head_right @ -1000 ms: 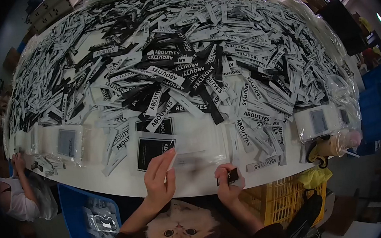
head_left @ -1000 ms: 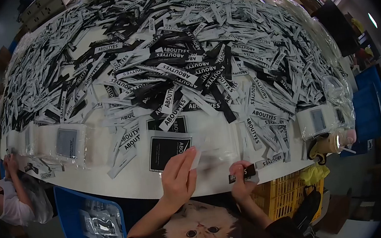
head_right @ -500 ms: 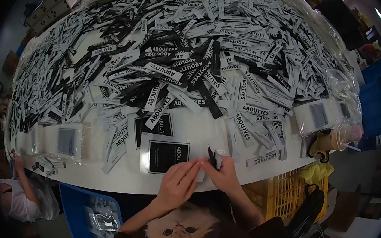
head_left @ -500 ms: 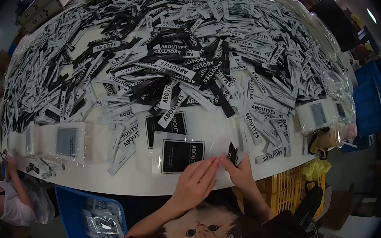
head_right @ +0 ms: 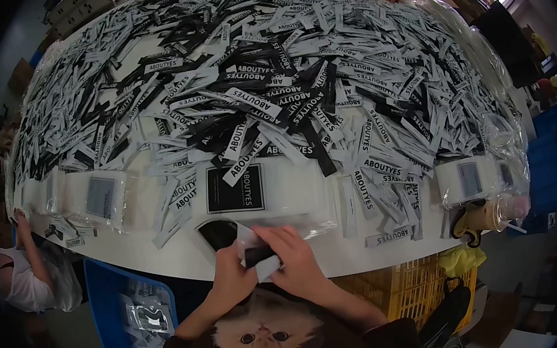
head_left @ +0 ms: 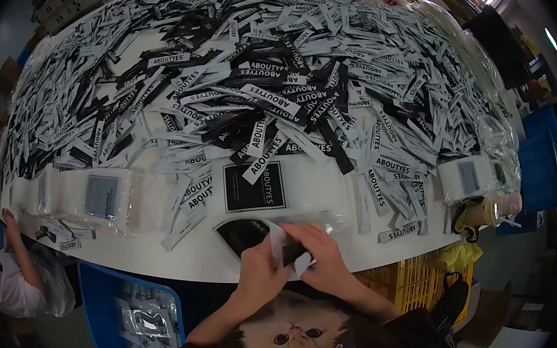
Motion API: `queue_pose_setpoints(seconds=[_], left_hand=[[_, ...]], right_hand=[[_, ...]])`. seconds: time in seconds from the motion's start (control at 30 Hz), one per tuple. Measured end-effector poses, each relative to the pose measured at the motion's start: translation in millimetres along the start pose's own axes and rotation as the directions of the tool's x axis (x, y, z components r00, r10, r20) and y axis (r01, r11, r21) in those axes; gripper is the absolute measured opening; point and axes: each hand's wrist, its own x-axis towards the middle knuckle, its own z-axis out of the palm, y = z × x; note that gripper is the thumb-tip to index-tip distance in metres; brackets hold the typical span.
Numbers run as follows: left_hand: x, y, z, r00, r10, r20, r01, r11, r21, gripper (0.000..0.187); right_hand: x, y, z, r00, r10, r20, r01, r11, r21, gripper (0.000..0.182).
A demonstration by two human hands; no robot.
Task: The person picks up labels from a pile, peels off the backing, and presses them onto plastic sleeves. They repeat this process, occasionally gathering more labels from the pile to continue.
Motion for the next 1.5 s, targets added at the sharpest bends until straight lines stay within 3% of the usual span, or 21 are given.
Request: queue_pose_setpoints(seconds=[0.07,0.2,0.3,0.37,0.5,0.53,0.57,0.6,0.7,0.73,0.8,0.87,0.93,0.97,1.07,1.1,1.2,1.27,1.3,1.37,1.5], left_hand=[[5.1,11.7,-5.6,0.99,0.135,0.031,-0.138,0.978,0.154,0.026],[4.9,8.6,-3.6,0.983,0.185,0.007,-0.182,0.957,0.226,0.021],[2.0,4.9,-2.8,0.99,0.143,0.015,-0.14,0.939,0.313,0.017],[-0.3,3.4,-4.4,1.0,-0.009,0.029,-0.004,0.909,0.416,0.012],[0.4,11.4,-7.1,0.994,-0.107,0.004,0.1,0.936,0.337,0.021],[9.6,17.2,-6.9,0.964,0.183,-0.195,-0.106,0.932,0.347,0.029],[14.7,20.1,-6.1,0.809,0.45,-0.377,-0.297,0.868,0.398,0.038],[11.7,16.3,-7.7,0.851,0.473,-0.228,-0.37,0.848,0.379,0.051],[11.1,15.4,2.2,0.819,0.564,0.104,-0.572,0.789,0.226,0.057],[12.1,17.6,9.5,0.819,0.565,0.103,-0.572,0.788,0.228,0.057],[13.4,20.4,21.5,0.85,0.525,0.038,-0.511,0.804,0.304,0.07],[12.9,7.5,24.1,0.855,0.514,0.064,-0.5,0.788,0.359,0.083],[13.1,3.9,20.0,0.941,0.325,0.096,-0.339,0.902,0.267,0.091],[13.4,3.1,16.8,0.942,0.322,0.098,-0.336,0.902,0.27,0.091],[15.9,3.1,10.3,0.956,0.274,0.106,-0.293,0.873,0.39,0.095],[16.1,3.8,10.0,0.954,0.265,0.138,-0.299,0.855,0.423,0.095],[17.2,7.4,14.4,0.942,0.271,0.197,-0.331,0.84,0.43,0.095],[15.9,11.2,18.9,0.93,0.289,0.226,-0.36,0.84,0.406,0.095],[14.8,13.3,19.6,0.931,0.318,0.179,-0.362,0.862,0.355,0.095],[14.6,13.9,16.0,0.929,0.347,0.129,-0.371,0.876,0.309,0.095],[10.5,9.3,6.8,0.926,0.373,0.057,-0.367,0.855,0.366,0.094]], right_hand=[[-1.0,2.3,4.2,0.997,-0.075,-0.003,0.074,0.992,-0.098,0.057],[1.8,2.5,5.5,0.987,-0.151,-0.052,0.148,0.987,-0.058,0.049],[-3.9,-1.9,12.1,0.968,-0.119,-0.219,0.101,0.991,-0.093,0.041],[-5.6,-2.5,9.4,0.945,-0.09,-0.313,0.047,0.989,-0.141,0.038],[-10.8,4.5,-5.2,0.918,0.11,-0.381,-0.046,0.984,0.173,0.026],[-9.9,3.5,-13.2,0.941,0.125,-0.314,-0.062,0.977,0.203,0.027],[-9.7,3.0,-17.9,0.96,0.133,-0.246,-0.075,0.97,0.232,0.027],[-11.0,4.9,-17.8,0.957,0.129,-0.261,-0.045,0.951,0.306,0.019],[-17.7,7.9,-21.3,0.962,0.218,-0.166,-0.106,0.855,0.508,0.014],[-18.9,6.8,-21.0,0.962,0.217,-0.166,-0.105,0.855,0.508,0.014],[-23.1,3.8,-21.3,0.862,0.483,-0.153,-0.22,0.629,0.745,0.011],[-32.9,12.0,-19.6,0.872,0.469,-0.144,-0.216,0.629,0.747,0.012],[-36.8,19.9,-17.3,0.818,0.467,-0.335,-0.147,0.733,0.664,0.016],[-36.4,25.8,-29.0,0.897,0.341,-0.281,-0.144,0.826,0.545,0.019],[-38.9,28.7,-39.5,0.866,0.397,-0.302,-0.292,0.895,0.338,0.02],[-39.1,24.3,-45.8,0.853,0.446,-0.271,-0.298,0.842,0.45,0.02],[-32.6,16.1,-43.2,0.811,0.315,-0.492,0.23,0.601,0.765,0.028],[-20.4,6.8,-42.0,0.879,0.297,-0.373,0.23,0.421,0.877,0.031],[-16.6,6.3,-37.4,0.901,0.323,-0.289,0.071,0.548,0.833,0.031],[-12.2,5.3,-24.8,0.92,0.344,-0.188,-0.036,0.551,0.834,0.031],[-17.2,10.2,-27.6,0.909,0.412,-0.062,-0.112,0.385,0.916,0.029]])
